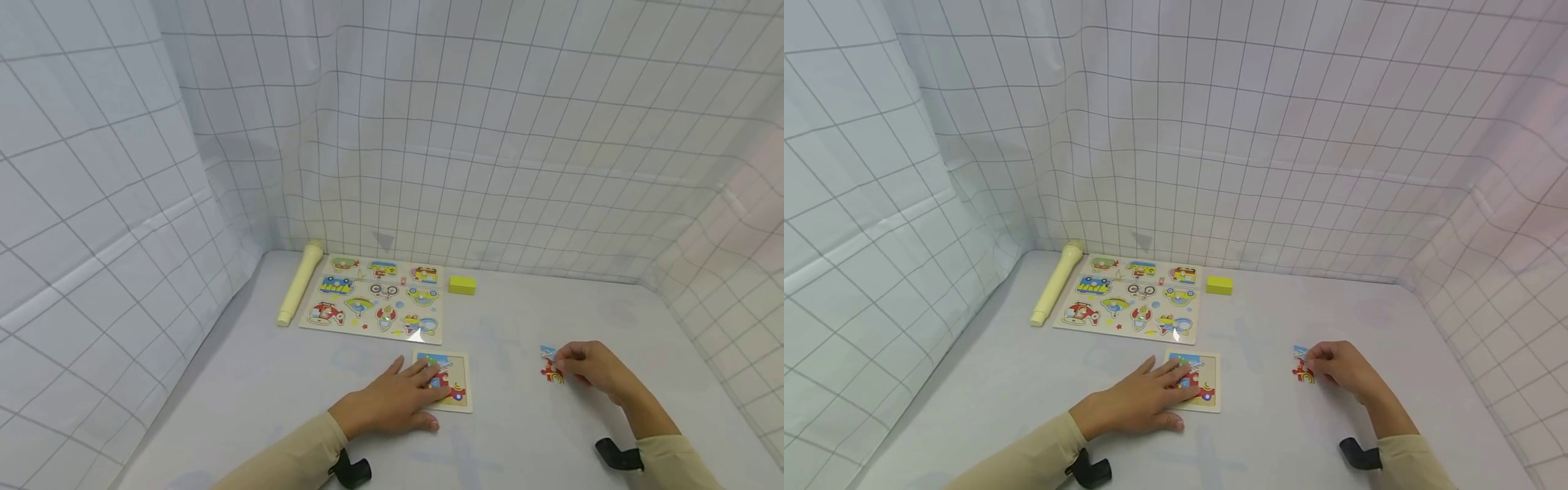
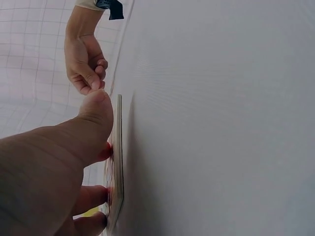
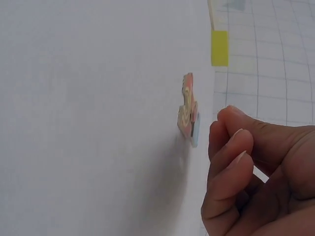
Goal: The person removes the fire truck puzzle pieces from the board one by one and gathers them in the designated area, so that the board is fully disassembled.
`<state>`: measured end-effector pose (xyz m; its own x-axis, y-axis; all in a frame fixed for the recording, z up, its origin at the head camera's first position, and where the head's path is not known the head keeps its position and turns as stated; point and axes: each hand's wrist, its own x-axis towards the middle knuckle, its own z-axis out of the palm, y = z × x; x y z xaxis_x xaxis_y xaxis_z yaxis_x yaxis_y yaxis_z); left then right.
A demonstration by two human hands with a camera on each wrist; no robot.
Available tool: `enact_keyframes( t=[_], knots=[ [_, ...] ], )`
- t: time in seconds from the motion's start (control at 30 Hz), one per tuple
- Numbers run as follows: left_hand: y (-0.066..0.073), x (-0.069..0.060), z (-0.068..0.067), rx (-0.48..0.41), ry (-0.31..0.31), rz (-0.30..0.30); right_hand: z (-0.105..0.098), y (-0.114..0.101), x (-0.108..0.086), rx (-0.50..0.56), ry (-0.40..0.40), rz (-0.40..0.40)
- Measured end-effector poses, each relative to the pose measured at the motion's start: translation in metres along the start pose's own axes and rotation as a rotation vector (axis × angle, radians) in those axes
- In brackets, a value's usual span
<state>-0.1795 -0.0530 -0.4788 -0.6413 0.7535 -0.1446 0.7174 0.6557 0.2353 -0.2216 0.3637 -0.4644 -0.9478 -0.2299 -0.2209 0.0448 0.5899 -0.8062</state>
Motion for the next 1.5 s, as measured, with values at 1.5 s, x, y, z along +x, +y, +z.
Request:
enact_keyframes(
  t=[1.5],
  knots=[
    [-0.016, 0.016, -0.002, 0.018, 0.147, -0.127, 0.134, -0.090, 0.008, 0.001, -0.312, -0.088]
  ],
)
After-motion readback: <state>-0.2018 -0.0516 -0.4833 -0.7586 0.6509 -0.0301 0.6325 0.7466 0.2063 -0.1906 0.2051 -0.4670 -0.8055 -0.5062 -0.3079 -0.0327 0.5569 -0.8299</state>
